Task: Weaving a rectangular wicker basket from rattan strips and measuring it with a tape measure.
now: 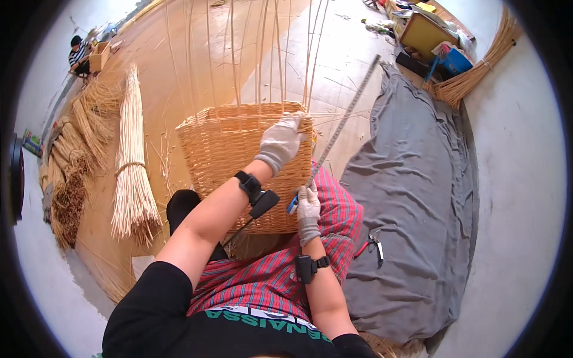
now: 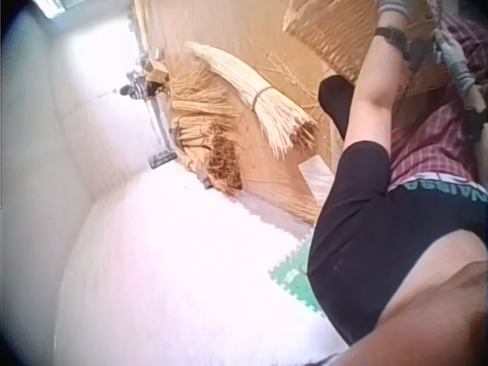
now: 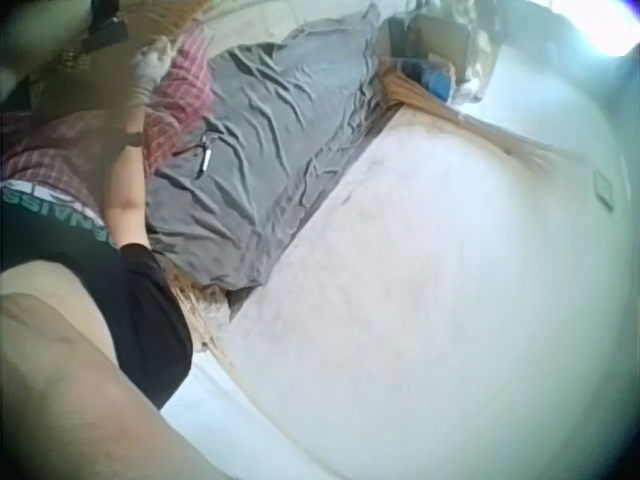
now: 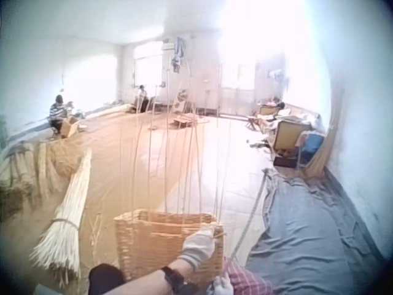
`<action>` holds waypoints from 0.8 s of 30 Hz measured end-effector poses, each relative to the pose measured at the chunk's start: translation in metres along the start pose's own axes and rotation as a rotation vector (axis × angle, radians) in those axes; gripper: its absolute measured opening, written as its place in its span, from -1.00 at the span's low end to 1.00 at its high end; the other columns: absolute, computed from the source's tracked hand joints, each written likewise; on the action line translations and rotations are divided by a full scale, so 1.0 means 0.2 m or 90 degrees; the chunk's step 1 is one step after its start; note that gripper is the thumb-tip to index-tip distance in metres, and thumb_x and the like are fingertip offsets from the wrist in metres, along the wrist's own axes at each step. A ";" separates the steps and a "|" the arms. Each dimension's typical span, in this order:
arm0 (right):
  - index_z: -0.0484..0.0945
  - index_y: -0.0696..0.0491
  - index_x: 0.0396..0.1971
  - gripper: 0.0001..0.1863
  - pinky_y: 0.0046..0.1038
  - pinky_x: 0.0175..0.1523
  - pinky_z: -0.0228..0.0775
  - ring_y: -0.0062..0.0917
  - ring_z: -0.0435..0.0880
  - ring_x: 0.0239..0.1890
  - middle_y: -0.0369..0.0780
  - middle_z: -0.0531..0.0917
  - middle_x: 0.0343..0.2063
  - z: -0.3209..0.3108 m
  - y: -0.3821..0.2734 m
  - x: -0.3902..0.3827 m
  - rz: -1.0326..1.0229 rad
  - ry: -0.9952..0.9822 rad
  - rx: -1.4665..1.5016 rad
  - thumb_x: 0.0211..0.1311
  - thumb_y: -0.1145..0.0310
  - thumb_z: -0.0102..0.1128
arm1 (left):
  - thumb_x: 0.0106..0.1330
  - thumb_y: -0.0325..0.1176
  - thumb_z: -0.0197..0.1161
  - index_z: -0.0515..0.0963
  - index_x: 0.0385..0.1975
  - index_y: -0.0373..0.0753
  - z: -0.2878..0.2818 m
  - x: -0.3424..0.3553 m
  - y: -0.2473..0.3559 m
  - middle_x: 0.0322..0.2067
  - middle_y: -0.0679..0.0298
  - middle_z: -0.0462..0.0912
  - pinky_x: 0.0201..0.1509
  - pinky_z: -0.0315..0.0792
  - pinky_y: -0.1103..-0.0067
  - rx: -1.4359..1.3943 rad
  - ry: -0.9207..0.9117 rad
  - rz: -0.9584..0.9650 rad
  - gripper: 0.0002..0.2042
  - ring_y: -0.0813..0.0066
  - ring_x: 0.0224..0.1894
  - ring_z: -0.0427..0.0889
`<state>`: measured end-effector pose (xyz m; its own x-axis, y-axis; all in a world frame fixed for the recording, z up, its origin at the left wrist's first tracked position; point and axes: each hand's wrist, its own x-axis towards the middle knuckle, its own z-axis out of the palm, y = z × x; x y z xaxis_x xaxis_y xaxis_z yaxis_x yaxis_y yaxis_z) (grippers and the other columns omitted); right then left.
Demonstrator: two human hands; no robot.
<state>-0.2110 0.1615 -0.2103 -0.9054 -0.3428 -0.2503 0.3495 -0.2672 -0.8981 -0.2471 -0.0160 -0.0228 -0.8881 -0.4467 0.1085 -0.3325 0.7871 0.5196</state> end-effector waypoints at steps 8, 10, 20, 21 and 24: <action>0.55 0.19 0.14 -0.66 -0.66 -0.09 0.45 -0.77 0.56 -0.20 -0.37 0.62 0.00 0.06 0.04 0.12 -0.034 0.018 -0.043 0.52 0.31 0.13 | 0.27 -0.72 0.23 0.29 0.37 -0.17 -0.14 -0.55 -0.46 0.18 0.23 0.46 0.16 0.51 0.44 -0.692 0.511 -0.150 -0.36 0.34 0.00 0.56; 0.59 0.21 0.07 -0.68 -0.66 -0.11 0.45 -0.78 0.56 -0.23 -0.37 0.61 0.02 0.09 0.04 0.11 -0.009 0.000 -0.002 0.52 0.31 0.13 | 0.24 -0.66 0.33 0.29 0.36 -0.22 0.03 -0.70 -0.92 0.22 0.16 0.45 0.13 0.50 0.44 -0.312 0.686 -0.245 -0.34 0.29 -0.02 0.59; 0.70 0.14 -0.43 -0.58 -0.45 0.15 0.28 -0.53 0.38 0.02 -0.18 0.61 -0.01 0.05 0.02 0.24 -0.072 -0.122 -0.187 0.54 0.16 0.07 | -0.09 -0.55 0.60 0.31 0.29 -0.34 0.44 -0.96 -1.29 0.17 0.07 0.54 0.23 0.46 0.41 -0.439 0.385 -0.466 -0.15 0.26 0.11 0.58; 0.71 0.14 -0.46 -0.53 -0.36 0.39 0.11 -0.37 0.23 0.34 -0.13 0.63 -0.04 0.07 0.00 0.24 -0.025 -0.136 -0.171 0.55 0.11 0.06 | -0.09 -0.55 0.61 0.29 0.31 -0.32 0.45 -0.96 -1.30 0.16 0.07 0.54 0.23 0.46 0.43 -0.493 0.397 -0.445 -0.14 0.26 0.10 0.58; 0.68 0.14 -0.47 -0.55 -0.49 0.06 0.40 -0.61 0.56 -0.23 -0.18 0.65 -0.13 0.06 -0.01 0.21 -0.100 -0.096 -0.247 0.55 0.17 0.03 | -0.07 -0.56 0.62 0.26 0.34 -0.27 0.47 -0.98 -1.29 0.14 0.07 0.55 0.24 0.46 0.44 -0.592 0.417 -0.422 -0.11 0.24 0.10 0.58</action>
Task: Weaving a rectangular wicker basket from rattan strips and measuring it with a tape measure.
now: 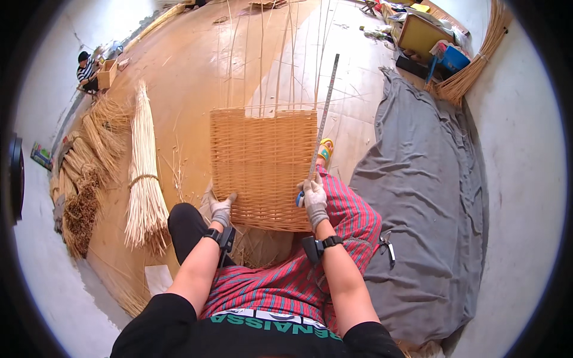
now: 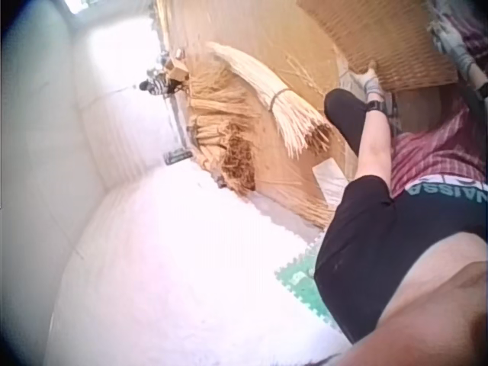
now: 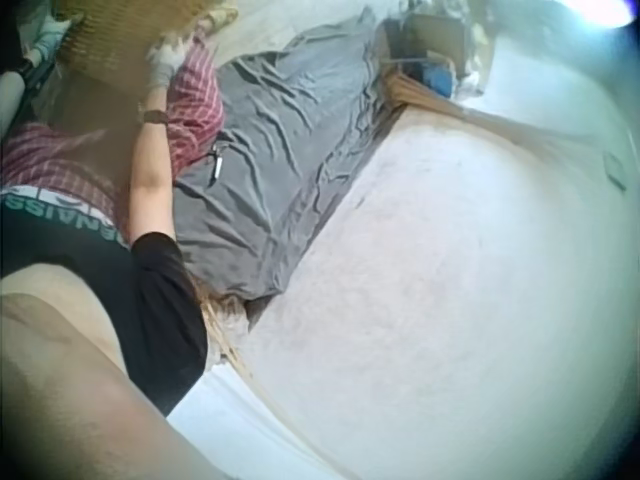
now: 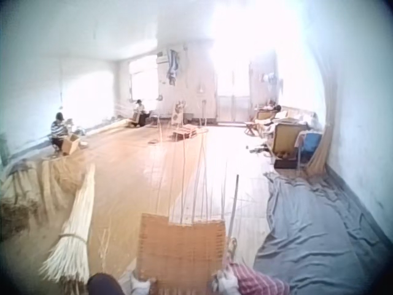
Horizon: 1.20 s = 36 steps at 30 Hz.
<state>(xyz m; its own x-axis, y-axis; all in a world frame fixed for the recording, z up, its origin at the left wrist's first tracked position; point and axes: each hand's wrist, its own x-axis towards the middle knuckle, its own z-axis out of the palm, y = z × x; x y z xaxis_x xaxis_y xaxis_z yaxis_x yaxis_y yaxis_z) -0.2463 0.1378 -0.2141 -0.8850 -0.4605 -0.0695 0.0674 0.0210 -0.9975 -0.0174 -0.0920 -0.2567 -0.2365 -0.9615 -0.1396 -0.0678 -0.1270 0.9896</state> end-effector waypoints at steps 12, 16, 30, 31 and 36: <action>0.67 0.05 -0.37 -0.57 -0.52 -0.53 0.37 -0.64 0.47 -0.69 -0.35 0.57 -0.63 -0.01 0.04 -0.51 0.267 -0.160 -0.025 0.56 0.06 -0.02 | 0.11 -0.49 0.57 0.43 0.10 -0.19 -0.01 -0.03 0.02 -0.36 0.29 0.65 -0.63 0.27 0.61 -0.097 0.076 -0.084 -0.43 0.60 -0.67 0.39; 0.69 0.05 -0.36 -0.56 -0.47 -0.42 0.47 -0.60 0.56 -0.60 -0.30 0.65 -0.55 -0.03 0.09 -0.54 0.313 -0.263 -0.101 0.55 0.07 -0.04 | 0.10 -0.54 0.56 0.43 0.09 -0.20 0.03 -0.07 0.09 -0.34 0.26 0.67 -0.65 0.26 0.58 -0.047 0.095 -0.154 -0.44 0.58 -0.69 0.38; 0.67 0.14 -0.30 -0.58 -0.49 -0.23 0.50 -0.57 0.63 -0.45 -0.28 0.70 -0.47 0.05 0.12 -0.56 0.254 -0.241 -0.050 0.56 0.13 -0.04 | 0.13 -0.49 0.56 0.42 0.16 -0.24 0.07 -0.04 0.15 -0.25 0.20 0.70 -0.51 0.41 0.57 -0.039 0.081 -0.084 -0.40 0.48 -0.60 0.50; 0.67 0.14 -0.30 -0.58 -0.49 -0.24 0.50 -0.57 0.63 -0.45 -0.28 0.70 -0.47 0.05 0.13 -0.57 0.237 -0.191 0.004 0.58 0.14 -0.05 | 0.13 -0.49 0.56 0.42 0.16 -0.24 0.08 -0.03 0.09 -0.25 0.20 0.70 -0.51 0.41 0.57 -0.042 0.078 -0.085 -0.40 0.48 -0.60 0.50; 0.67 0.13 -0.29 -0.60 -0.46 -0.25 0.54 -0.57 0.63 -0.44 -0.28 0.69 -0.45 0.05 0.16 -0.63 0.257 -0.166 0.072 0.59 0.17 -0.06 | 0.12 -0.43 0.59 0.43 0.14 -0.29 0.08 -0.04 0.09 -0.33 0.20 0.69 -0.53 0.38 0.56 0.029 0.112 -0.052 -0.41 0.52 -0.62 0.46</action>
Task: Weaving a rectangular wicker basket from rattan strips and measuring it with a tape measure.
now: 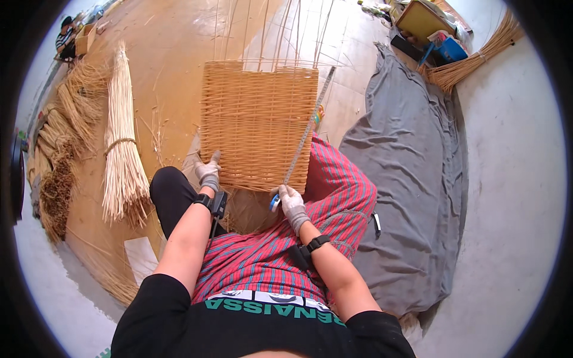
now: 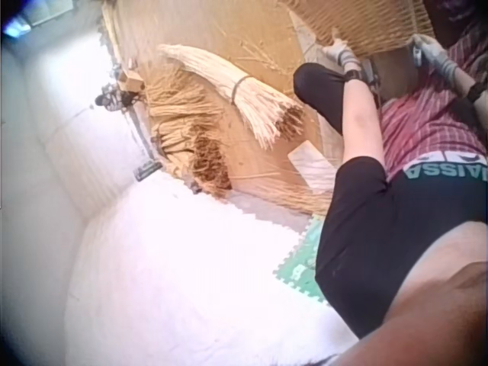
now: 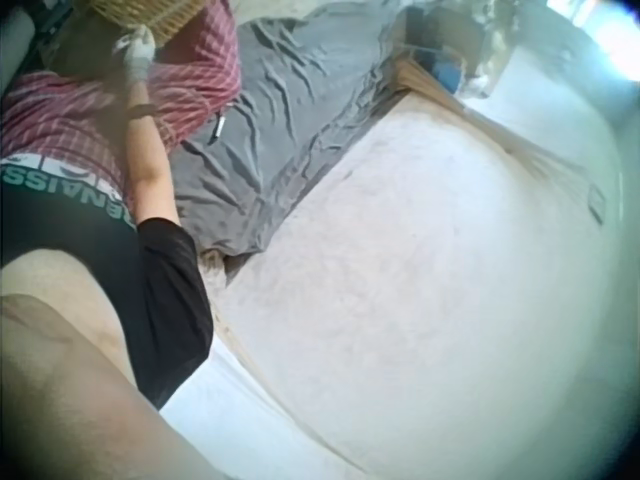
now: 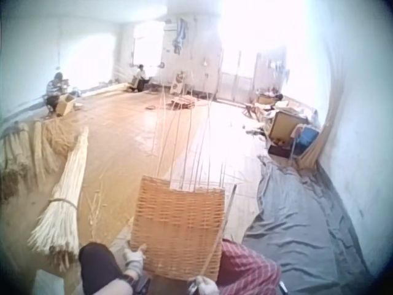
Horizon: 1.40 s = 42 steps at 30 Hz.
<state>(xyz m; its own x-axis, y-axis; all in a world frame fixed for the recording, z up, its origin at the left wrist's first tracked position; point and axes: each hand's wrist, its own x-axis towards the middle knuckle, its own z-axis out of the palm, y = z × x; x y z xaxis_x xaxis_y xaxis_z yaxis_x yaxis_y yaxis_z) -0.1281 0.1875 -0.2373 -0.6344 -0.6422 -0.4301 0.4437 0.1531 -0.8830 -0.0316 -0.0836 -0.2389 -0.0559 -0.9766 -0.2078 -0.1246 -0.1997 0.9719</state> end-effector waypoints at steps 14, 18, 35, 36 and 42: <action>0.68 0.06 -0.25 -0.66 -0.50 -0.40 0.52 -0.60 0.59 -0.57 -0.31 0.68 -0.45 0.05 0.03 0.04 0.105 -0.120 -0.117 0.55 0.20 -0.05 | 0.11 -0.36 0.61 0.36 0.26 -0.20 -0.01 0.06 -0.03 -0.21 0.19 0.69 -0.57 0.38 0.54 -0.020 -0.017 0.022 -0.29 0.51 -0.61 0.46; 0.67 0.07 -0.25 -0.65 -0.50 -0.41 0.52 -0.60 0.59 -0.57 -0.30 0.67 -0.47 0.03 0.03 0.03 0.118 -0.146 -0.152 0.55 0.18 -0.05 | 0.11 -0.36 0.61 0.35 0.26 -0.22 0.00 0.04 -0.02 -0.27 0.20 0.68 -0.64 0.34 0.54 -0.030 -0.009 -0.009 -0.28 0.55 -0.69 0.39; 0.70 0.09 -0.25 -0.52 -0.38 -0.44 0.48 -0.46 0.63 -0.64 -0.19 0.67 -0.62 -0.03 0.04 0.07 0.169 -0.078 -0.309 0.49 0.08 -0.16 | 0.10 -0.45 0.59 0.26 0.30 -0.20 -0.02 0.06 0.00 -0.37 0.24 0.64 -0.73 0.26 0.55 -0.039 -0.056 -0.052 -0.23 0.56 -0.75 0.34; 0.71 0.09 -0.24 -0.52 -0.38 -0.37 0.50 -0.45 0.66 -0.59 -0.18 0.69 -0.59 -0.06 0.07 0.10 0.161 -0.080 -0.299 0.47 0.06 -0.14 | 0.10 -0.46 0.59 0.25 0.31 -0.20 0.01 0.06 0.01 -0.37 0.24 0.64 -0.73 0.26 0.55 -0.045 -0.040 -0.032 -0.22 0.55 -0.75 0.33; 0.75 0.06 -0.18 -0.51 -0.38 -0.13 0.52 -0.41 0.74 -0.35 -0.15 0.76 -0.46 -0.03 0.07 0.08 0.200 -0.097 -0.461 0.39 0.00 -0.05 | 0.11 -0.54 0.56 0.24 0.33 -0.17 -0.02 0.06 0.02 -0.19 0.15 0.61 -0.71 0.20 0.56 -0.042 -0.027 -0.082 -0.22 0.53 -0.70 0.34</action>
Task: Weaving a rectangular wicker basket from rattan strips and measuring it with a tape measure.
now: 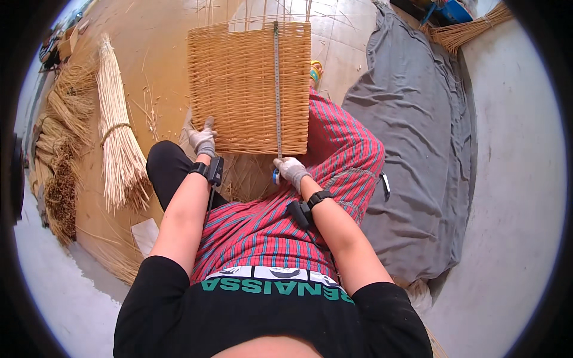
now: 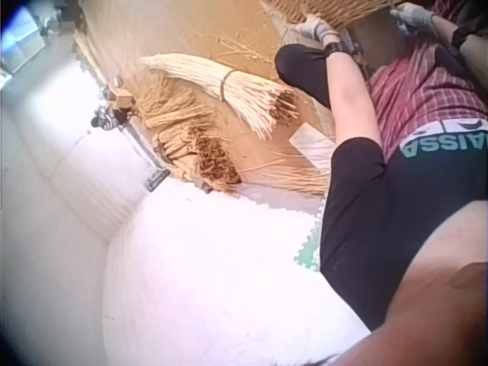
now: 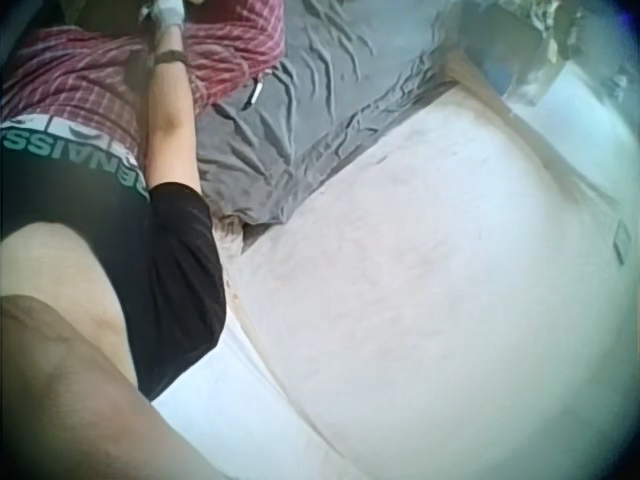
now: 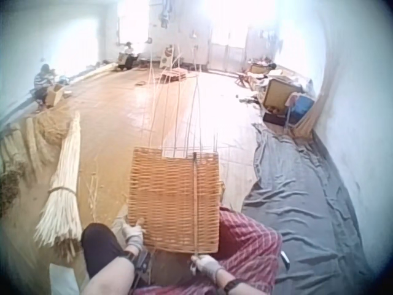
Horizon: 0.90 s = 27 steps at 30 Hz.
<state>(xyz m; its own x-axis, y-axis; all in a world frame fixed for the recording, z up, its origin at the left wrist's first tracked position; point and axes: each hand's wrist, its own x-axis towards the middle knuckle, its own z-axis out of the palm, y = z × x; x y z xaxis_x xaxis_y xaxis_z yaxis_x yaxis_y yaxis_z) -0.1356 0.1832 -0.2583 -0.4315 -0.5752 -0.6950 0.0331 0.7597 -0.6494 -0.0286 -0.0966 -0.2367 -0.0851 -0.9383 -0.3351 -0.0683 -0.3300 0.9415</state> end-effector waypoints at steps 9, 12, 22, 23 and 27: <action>0.73 0.10 -0.16 -0.53 -0.40 -0.26 0.49 -0.48 0.69 -0.47 -0.15 0.76 -0.46 -0.01 0.02 0.00 0.031 -0.016 0.026 0.41 0.02 -0.02 | 0.13 -0.62 0.50 0.22 0.35 -0.13 0.04 -0.06 0.05 -0.10 0.12 0.57 -0.70 0.21 0.59 -0.038 -0.008 -0.013 -0.21 0.53 -0.65 0.34; 0.72 0.09 -0.18 -0.58 -0.40 -0.30 0.50 -0.50 0.67 -0.49 -0.17 0.74 -0.44 -0.01 -0.04 -0.03 -0.014 -0.009 0.095 0.44 0.08 -0.01 | 0.08 -0.54 0.57 0.23 0.34 -0.19 0.01 -0.04 0.04 -0.20 0.17 0.61 -0.71 0.23 0.58 0.005 0.016 -0.024 -0.18 0.54 -0.70 0.35; 0.51 0.07 0.12 -0.52 -0.42 -0.32 0.41 -0.54 0.54 -0.42 -0.31 0.63 -0.40 -0.84 -0.53 0.28 -0.393 0.643 0.157 0.37 0.09 0.31 | 0.03 -0.52 0.60 0.36 0.19 -0.28 -0.05 -0.06 -0.15 -0.15 0.11 0.65 -0.72 0.38 0.50 -0.004 -0.002 0.059 -0.29 0.47 -0.69 0.47; 0.46 0.09 0.20 -0.42 -0.38 -0.25 0.42 -0.49 0.57 -0.37 -0.28 0.64 -0.35 -0.87 -0.70 0.28 -0.328 0.660 -0.060 0.33 0.06 0.35 | 0.05 -0.51 0.58 0.34 0.22 -0.27 -0.16 -0.03 -0.22 -0.18 0.11 0.66 -0.72 0.38 0.50 0.001 0.034 0.168 -0.29 0.47 -0.68 0.48; 0.42 0.15 0.23 -0.45 -0.37 -0.09 0.48 -0.46 0.57 -0.23 -0.19 0.62 -0.24 -1.25 -1.00 0.43 -0.396 0.386 -0.287 0.32 0.29 0.35 | 0.15 -0.35 0.52 0.20 0.41 -0.24 -0.23 -0.22 -0.10 -0.05 0.07 0.66 -0.19 0.61 0.40 0.048 -0.027 -0.148 -0.18 0.27 -0.29 0.67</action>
<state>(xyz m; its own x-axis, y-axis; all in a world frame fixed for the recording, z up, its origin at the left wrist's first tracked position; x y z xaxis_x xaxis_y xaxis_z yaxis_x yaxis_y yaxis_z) -0.4051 0.0586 -0.1103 -0.6492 -0.7553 0.0898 -0.6507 0.4904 -0.5797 0.0227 -0.0537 -0.2400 -0.1005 -0.8322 -0.5453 -0.1647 -0.5266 0.8340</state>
